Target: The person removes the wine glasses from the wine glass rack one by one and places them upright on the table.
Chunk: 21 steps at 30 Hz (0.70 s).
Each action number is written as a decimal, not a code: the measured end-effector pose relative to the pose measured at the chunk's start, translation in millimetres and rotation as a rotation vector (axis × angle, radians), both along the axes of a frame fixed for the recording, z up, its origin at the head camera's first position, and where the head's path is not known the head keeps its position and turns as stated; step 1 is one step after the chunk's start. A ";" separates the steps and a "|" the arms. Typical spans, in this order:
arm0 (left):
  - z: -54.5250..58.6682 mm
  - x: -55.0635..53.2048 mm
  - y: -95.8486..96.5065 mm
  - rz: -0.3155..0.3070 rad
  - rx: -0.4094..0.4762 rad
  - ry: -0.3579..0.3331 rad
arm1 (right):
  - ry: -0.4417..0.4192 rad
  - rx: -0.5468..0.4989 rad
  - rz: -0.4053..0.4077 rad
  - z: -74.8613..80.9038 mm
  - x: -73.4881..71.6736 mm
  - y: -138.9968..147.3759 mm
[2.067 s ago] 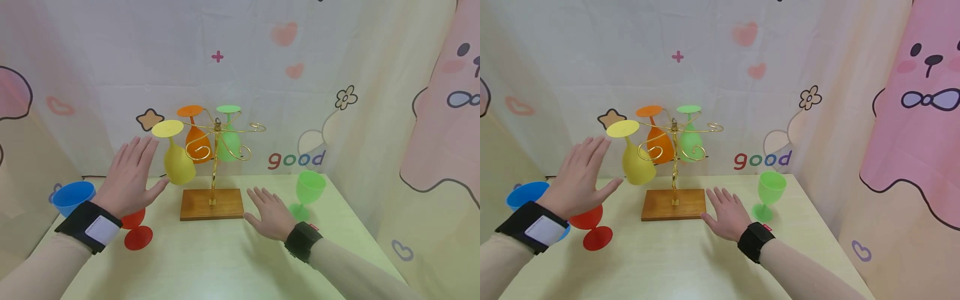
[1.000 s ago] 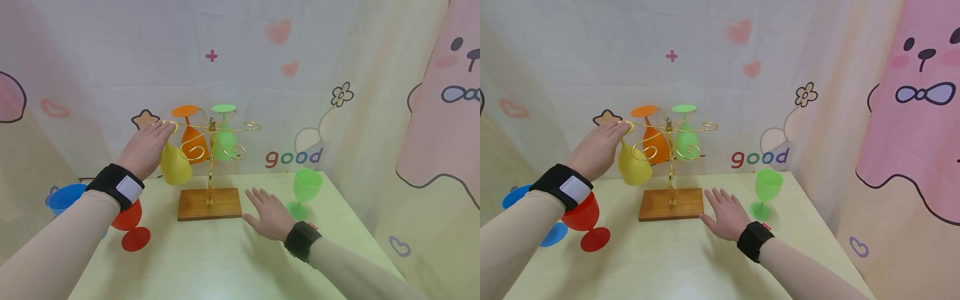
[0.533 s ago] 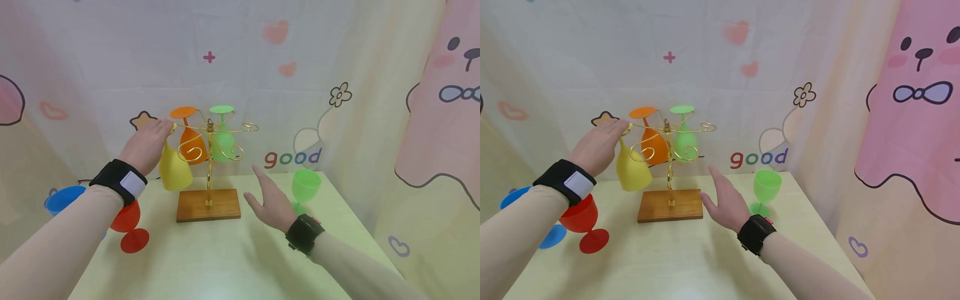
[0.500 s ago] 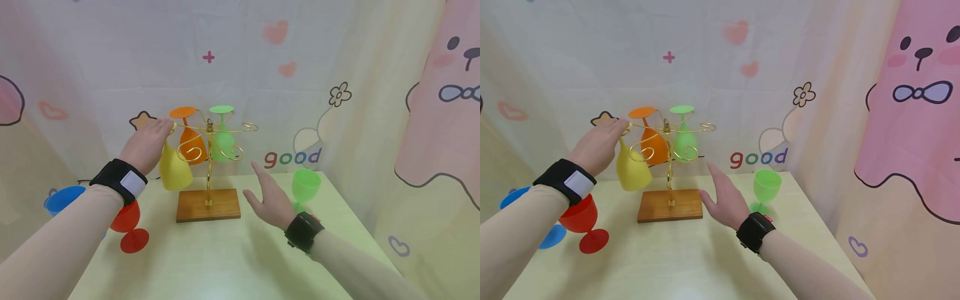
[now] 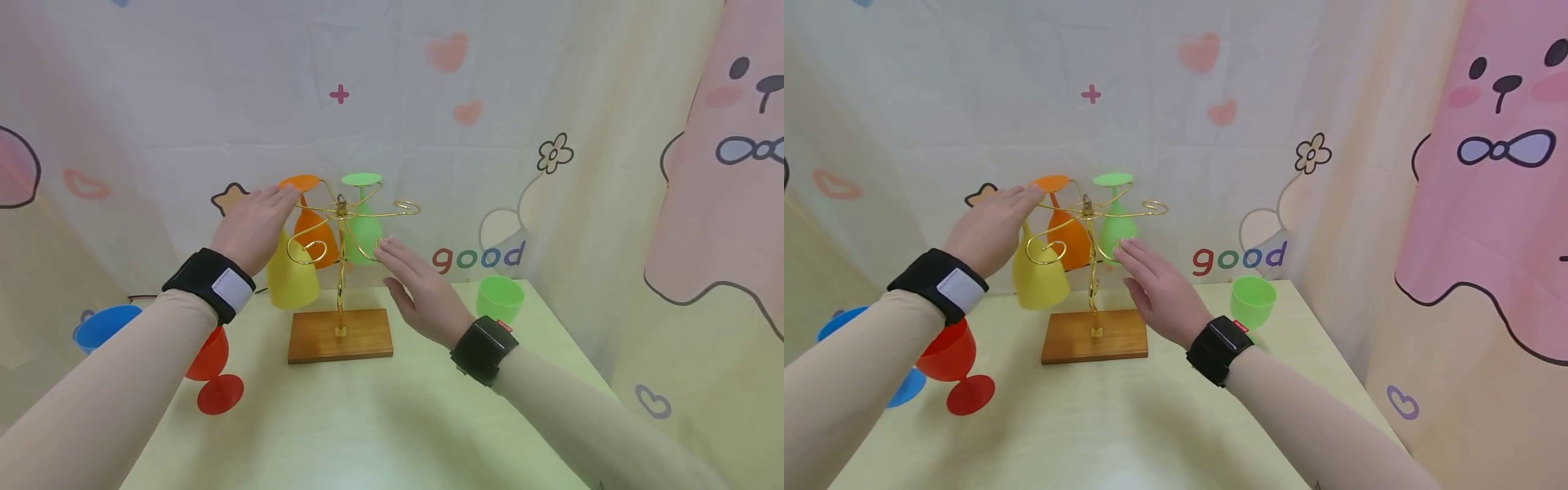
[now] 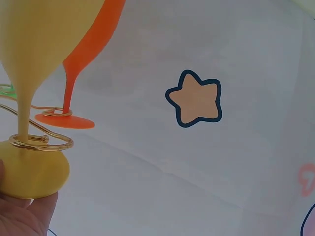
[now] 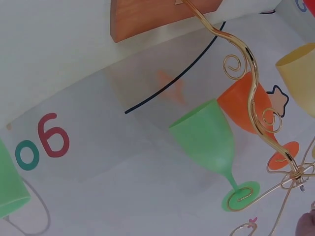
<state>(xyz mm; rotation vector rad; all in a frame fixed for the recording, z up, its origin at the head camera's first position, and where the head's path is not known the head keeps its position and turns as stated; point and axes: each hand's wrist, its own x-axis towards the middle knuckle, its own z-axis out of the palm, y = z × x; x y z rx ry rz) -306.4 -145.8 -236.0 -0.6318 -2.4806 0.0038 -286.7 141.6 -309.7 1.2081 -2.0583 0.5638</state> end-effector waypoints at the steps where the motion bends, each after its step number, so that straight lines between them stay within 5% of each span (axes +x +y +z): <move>1: 0.6 0.1 0.0 -0.003 -0.002 -0.004 | -0.002 -0.003 0.002 0.8 0.3 -0.4; 13: 8.9 -2.1 -9.0 0.032 0.055 0.003 | -0.031 -0.010 0.005 1.1 2.1 -0.5; 21: 5.2 -8.7 -11.7 0.074 0.115 -0.056 | -0.032 -0.009 0.011 1.0 4.5 -0.7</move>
